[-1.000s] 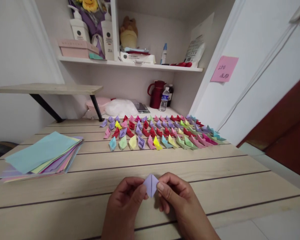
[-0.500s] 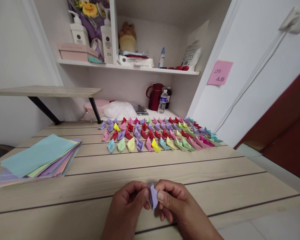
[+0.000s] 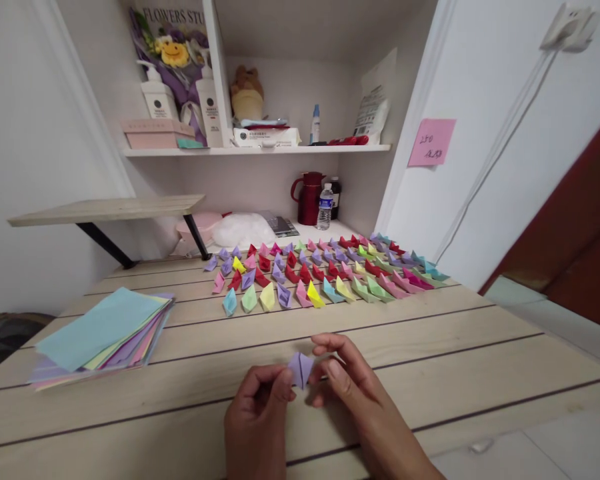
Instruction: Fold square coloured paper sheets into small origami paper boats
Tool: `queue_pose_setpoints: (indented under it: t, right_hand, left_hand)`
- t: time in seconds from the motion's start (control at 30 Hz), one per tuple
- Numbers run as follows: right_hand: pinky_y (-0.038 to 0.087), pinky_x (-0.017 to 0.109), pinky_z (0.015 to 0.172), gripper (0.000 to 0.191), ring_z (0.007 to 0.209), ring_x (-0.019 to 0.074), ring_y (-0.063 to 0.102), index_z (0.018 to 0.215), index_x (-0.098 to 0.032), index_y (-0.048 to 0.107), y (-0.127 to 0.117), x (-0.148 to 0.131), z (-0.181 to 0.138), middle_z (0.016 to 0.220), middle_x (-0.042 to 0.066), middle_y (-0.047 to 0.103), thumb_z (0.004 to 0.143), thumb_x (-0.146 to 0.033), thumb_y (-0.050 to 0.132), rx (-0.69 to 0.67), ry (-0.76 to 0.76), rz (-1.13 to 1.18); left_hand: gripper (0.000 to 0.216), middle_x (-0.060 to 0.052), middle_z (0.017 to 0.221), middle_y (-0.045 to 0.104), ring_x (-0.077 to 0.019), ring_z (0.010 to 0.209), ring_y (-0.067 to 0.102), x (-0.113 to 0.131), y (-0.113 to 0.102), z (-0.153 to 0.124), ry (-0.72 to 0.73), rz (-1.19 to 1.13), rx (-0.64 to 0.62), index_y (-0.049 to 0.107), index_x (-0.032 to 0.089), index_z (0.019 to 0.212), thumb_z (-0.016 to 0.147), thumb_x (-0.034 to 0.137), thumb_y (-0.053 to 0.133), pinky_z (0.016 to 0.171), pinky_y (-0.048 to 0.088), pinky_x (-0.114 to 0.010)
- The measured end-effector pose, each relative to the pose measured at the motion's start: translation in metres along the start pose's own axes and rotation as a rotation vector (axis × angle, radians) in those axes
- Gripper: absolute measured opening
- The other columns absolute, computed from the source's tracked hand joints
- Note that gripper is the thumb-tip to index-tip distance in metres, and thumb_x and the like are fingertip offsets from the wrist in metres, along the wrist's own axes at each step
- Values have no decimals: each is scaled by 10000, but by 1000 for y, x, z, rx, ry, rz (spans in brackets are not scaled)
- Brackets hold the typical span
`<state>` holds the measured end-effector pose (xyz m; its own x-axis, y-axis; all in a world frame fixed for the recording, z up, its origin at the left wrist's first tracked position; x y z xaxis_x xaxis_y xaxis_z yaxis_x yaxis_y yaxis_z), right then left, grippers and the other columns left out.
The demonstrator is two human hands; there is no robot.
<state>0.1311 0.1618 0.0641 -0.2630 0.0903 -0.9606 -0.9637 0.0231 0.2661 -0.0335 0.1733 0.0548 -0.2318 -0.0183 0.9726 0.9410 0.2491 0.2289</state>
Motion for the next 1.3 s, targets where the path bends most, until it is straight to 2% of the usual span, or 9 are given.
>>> queue_pose_setpoints:
  t: [0.1, 0.17, 0.3, 0.4, 0.47, 0.53, 0.67, 0.9, 1.3]
  right_hand:
    - [493, 307, 776, 556, 947, 218, 608, 1254, -283, 598, 0, -5, -1, 1111, 59, 625, 781, -496, 798, 15, -42, -100]
    - [493, 291, 749, 525, 958, 214, 610, 1200, -276, 641, -1, -7, 0, 1142, 60, 618, 738, -414, 849, 33, -59, -125]
    - [489, 289, 667, 340, 674, 158, 613, 990, -193, 709, -1, 1, 4, 770, 16, 669, 792, -456, 795, 34, 16, -15]
    - [479, 275, 604, 359, 568, 142, 593, 788, -157, 702, -3, 6, 5, 621, 18, 669, 763, -499, 808, 58, 75, -4]
    - [465, 262, 570, 382, 527, 133, 577, 748, -155, 698, -3, 8, 4, 572, 9, 654, 715, -506, 845, 70, 103, 0]
    - [442, 245, 542, 391, 497, 121, 555, 745, -152, 701, -1, 9, 3, 555, 0, 642, 677, -497, 874, 77, 121, 27]
    - [408, 223, 538, 376, 484, 102, 521, 790, -150, 702, -2, 8, 5, 540, -13, 626, 718, -485, 855, 116, 108, 100]
    - [407, 212, 585, 378, 515, 92, 490, 753, -154, 663, -11, 3, 8, 551, -27, 591, 732, -482, 850, 119, 90, 208]
    - [404, 217, 617, 371, 555, 105, 501, 769, -167, 667, -13, 5, 6, 569, -25, 595, 726, -484, 855, 119, 79, 200]
  left_hand:
    - [343, 15, 623, 652, -137, 642, 549, 4, -3, -2, 38, 52, 36, 704, 193, 693, 619, 495, 849, 635, 429, -225]
    - [341, 4, 642, 672, -147, 652, 565, 2, -3, 0, 44, 66, 14, 709, 191, 710, 624, 493, 842, 634, 440, -233]
    - [352, 21, 570, 609, -145, 601, 543, -5, 0, 3, 42, 89, -35, 719, 189, 708, 614, 504, 847, 598, 437, -236]
    - [329, 24, 593, 615, -137, 615, 546, -5, 1, 2, 39, 70, -46, 715, 191, 709, 625, 478, 853, 614, 435, -228]
    - [335, 28, 605, 615, -128, 621, 543, -2, 1, 0, 37, 49, -48, 702, 191, 693, 629, 483, 854, 617, 430, -219]
    - [350, 32, 615, 604, -121, 631, 535, 1, 1, -1, 36, 27, -51, 692, 193, 697, 669, 515, 825, 617, 423, -210]
    - [342, 41, 663, 595, -125, 695, 535, 4, -2, -2, 46, -99, -36, 707, 231, 886, 781, 556, 729, 698, 440, -209]
    - [235, -17, 800, 639, -154, 727, 568, 17, 18, -6, 171, -83, -182, 752, 219, 703, 709, 449, 800, 713, 442, -251]
    - [212, -24, 893, 644, -156, 739, 597, 5, 24, -1, 128, 8, -278, 804, 251, 855, 778, 433, 729, 720, 493, -280]
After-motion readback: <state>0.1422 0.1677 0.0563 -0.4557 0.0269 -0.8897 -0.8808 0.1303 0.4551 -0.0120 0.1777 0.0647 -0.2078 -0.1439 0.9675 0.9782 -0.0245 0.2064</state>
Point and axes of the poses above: each hand's wrist, its own z-axis towards the middle knuckle, its own y-axis out of the palm, x = y × z, the point moved 10 cm from there along z, towards the middle knuckle
